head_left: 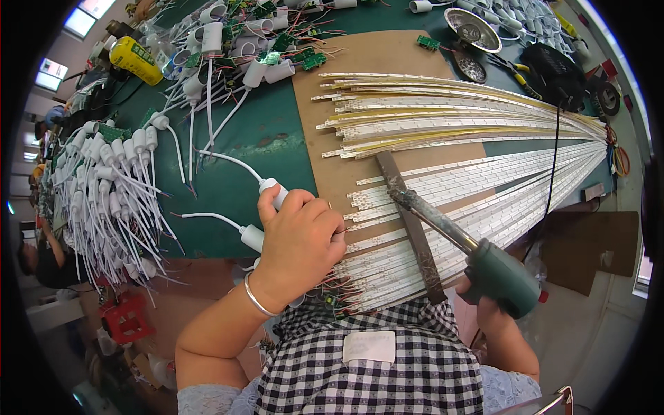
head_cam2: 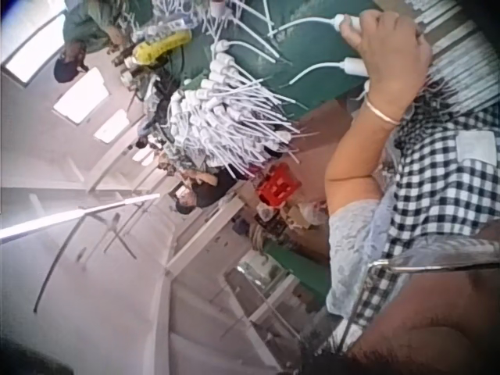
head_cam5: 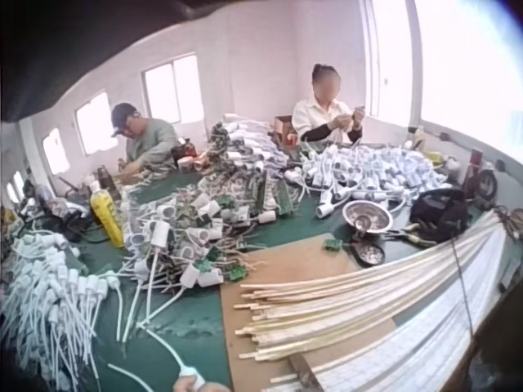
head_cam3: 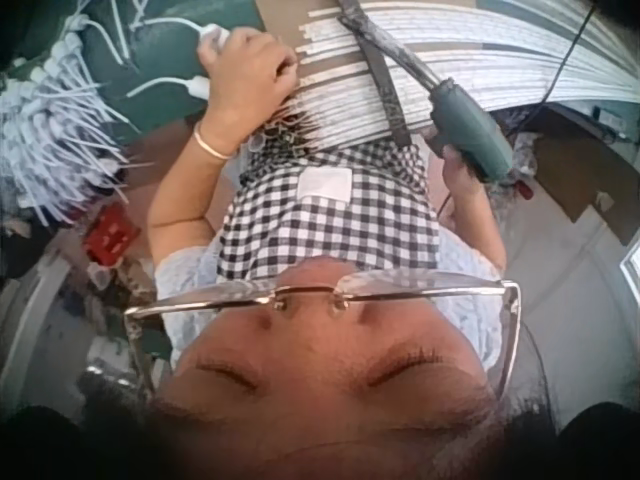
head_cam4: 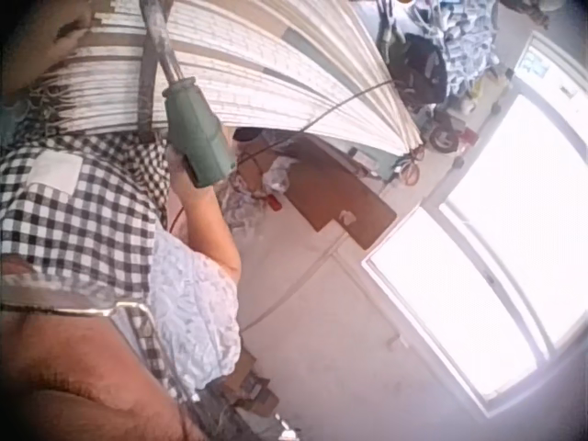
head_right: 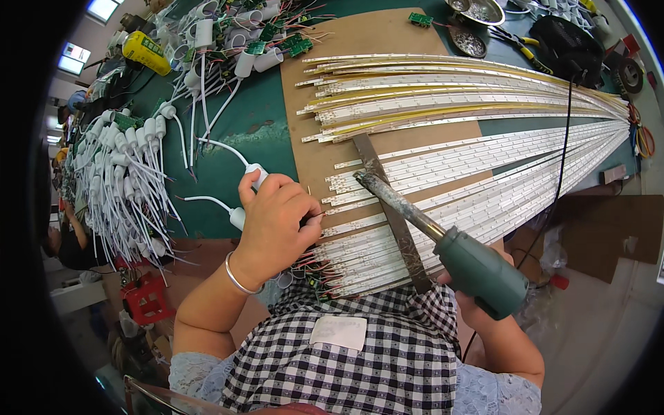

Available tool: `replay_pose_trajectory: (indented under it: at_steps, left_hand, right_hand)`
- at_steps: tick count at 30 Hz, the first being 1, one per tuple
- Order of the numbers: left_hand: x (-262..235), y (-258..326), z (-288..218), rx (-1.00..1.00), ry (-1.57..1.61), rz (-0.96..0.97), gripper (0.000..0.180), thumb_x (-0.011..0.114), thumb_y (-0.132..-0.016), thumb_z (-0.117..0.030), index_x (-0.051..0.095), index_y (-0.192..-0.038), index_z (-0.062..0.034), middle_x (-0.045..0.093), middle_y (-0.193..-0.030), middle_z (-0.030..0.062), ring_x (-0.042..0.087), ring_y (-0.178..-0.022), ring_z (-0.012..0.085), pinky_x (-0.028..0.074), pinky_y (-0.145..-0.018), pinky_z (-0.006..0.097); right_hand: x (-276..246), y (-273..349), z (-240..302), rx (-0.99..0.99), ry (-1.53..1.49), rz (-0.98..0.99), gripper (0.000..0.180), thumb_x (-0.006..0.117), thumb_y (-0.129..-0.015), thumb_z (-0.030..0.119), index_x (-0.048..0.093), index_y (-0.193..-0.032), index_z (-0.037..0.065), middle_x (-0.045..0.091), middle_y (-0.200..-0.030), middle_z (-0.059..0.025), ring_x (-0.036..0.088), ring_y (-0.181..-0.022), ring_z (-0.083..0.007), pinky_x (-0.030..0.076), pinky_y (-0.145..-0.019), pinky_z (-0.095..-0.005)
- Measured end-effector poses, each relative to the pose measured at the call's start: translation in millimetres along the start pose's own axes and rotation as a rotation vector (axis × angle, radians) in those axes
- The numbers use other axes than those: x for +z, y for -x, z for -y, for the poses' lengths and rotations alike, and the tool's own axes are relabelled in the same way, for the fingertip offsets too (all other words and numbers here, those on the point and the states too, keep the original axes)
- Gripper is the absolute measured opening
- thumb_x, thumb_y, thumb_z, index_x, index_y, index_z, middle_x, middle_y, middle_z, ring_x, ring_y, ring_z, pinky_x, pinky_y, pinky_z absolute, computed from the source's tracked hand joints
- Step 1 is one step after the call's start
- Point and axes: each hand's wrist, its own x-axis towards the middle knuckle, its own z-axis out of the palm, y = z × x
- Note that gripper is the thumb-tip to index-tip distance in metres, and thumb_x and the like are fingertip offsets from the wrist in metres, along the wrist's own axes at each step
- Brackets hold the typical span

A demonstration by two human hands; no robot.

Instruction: The person uses a soldering iron to attach wires to the ends of LED light strips. They repeatedly pick up a strip, apply solder to the connection point, and place the finished unit aside. The task involves handling multiple LED strips and wires on a workbench.

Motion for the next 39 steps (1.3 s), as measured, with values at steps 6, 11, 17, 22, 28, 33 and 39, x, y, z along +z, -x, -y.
replay_pose_trajectory:
  at_steps: [6, 11, 17, 22, 28, 33, 39]
  left_hand:
    - [-3.9, 1.1, -2.8, -0.027, 0.008, 0.031, 0.009, 0.070, -0.071, -0.012, 0.063, -0.076, -0.0141, 0.058, -0.079, -0.0035, 0.054, -0.094, 0.0201, 0.021, -0.102, 0.052]
    - [-14.2, 4.0, -6.9, -0.106, 0.097, 0.096, 0.010, 0.071, -0.075, -0.014, 0.065, -0.084, -0.0141, 0.062, -0.084, -0.0030, 0.056, -0.095, 0.0197, 0.021, -0.102, 0.050]
    - [-10.3, 7.1, -4.7, -0.105, 0.100, 0.030, 0.010, 0.072, -0.079, -0.014, 0.066, -0.086, -0.0134, 0.065, -0.086, -0.0028, 0.059, -0.094, 0.0195, 0.021, -0.103, 0.049]
    - [-8.5, 7.3, -4.5, -0.132, 0.127, 0.006, 0.008, 0.071, -0.081, -0.014, 0.067, -0.087, -0.0139, 0.066, -0.087, -0.0025, 0.060, -0.093, 0.0189, 0.021, -0.102, 0.049]
    - [-5.3, 6.2, -3.3, -0.056, 0.064, -0.015, 0.009, 0.072, -0.080, -0.015, 0.066, -0.087, -0.0158, 0.062, -0.084, -0.0035, 0.058, -0.091, 0.0196, 0.024, -0.097, 0.051]
    - [-4.5, 4.5, -4.9, -0.070, 0.065, 0.011, 0.008, 0.070, -0.075, -0.011, 0.065, -0.080, -0.0148, 0.060, -0.085, -0.0015, 0.056, -0.095, 0.0199, 0.020, -0.102, 0.050]
    - [0.6, 3.7, -3.6, -0.044, 0.058, -0.001, 0.010, 0.070, -0.071, -0.010, 0.064, -0.077, -0.0141, 0.055, -0.084, -0.0007, 0.054, -0.094, 0.0210, 0.021, -0.105, 0.052]
  right_hand:
    - [10.9, -2.4, -2.7, 0.105, -0.250, -0.026, 0.077, 0.066, -0.084, 0.060, 0.051, -0.126, -0.002, 0.065, -0.082, -0.0054, 0.059, -0.065, -0.0106, 0.044, -0.052, -0.0224]
    - [6.8, 1.7, -10.9, 0.125, -0.290, -0.018, 0.076, 0.068, -0.083, 0.059, 0.053, -0.125, -0.002, 0.065, -0.091, -0.0079, 0.060, -0.065, -0.0110, 0.043, -0.051, -0.0222]
    - [11.3, 0.8, -10.2, 0.147, -0.325, -0.063, 0.075, 0.070, -0.081, 0.058, 0.055, -0.124, -0.002, 0.065, -0.082, -0.0072, 0.058, -0.060, -0.0093, 0.042, -0.050, -0.0211]
    - [8.4, -1.8, -7.6, 0.134, -0.278, 0.016, 0.071, 0.069, -0.083, 0.057, 0.055, -0.122, -0.002, 0.065, -0.077, -0.0065, 0.060, -0.061, -0.0107, 0.044, -0.051, -0.0215]
    - [7.3, -8.6, -11.0, -0.003, -0.160, 0.062, 0.067, 0.068, -0.084, 0.055, 0.056, -0.119, -0.002, 0.064, -0.074, -0.0059, 0.061, -0.062, -0.0123, 0.047, -0.053, -0.0234]
    - [-1.4, -16.7, -2.4, -0.039, -0.156, 0.227, 0.031, 0.066, -0.085, 0.021, 0.066, -0.108, 0.000, 0.070, -0.092, -0.0100, 0.068, -0.078, -0.0214, 0.053, -0.073, -0.0334]
    - [-0.7, -14.8, 0.7, -0.062, -0.006, 0.233, 0.036, 0.072, -0.078, 0.015, 0.066, -0.111, 0.002, 0.069, -0.107, -0.0124, 0.067, -0.093, -0.0281, 0.052, -0.084, -0.0371]
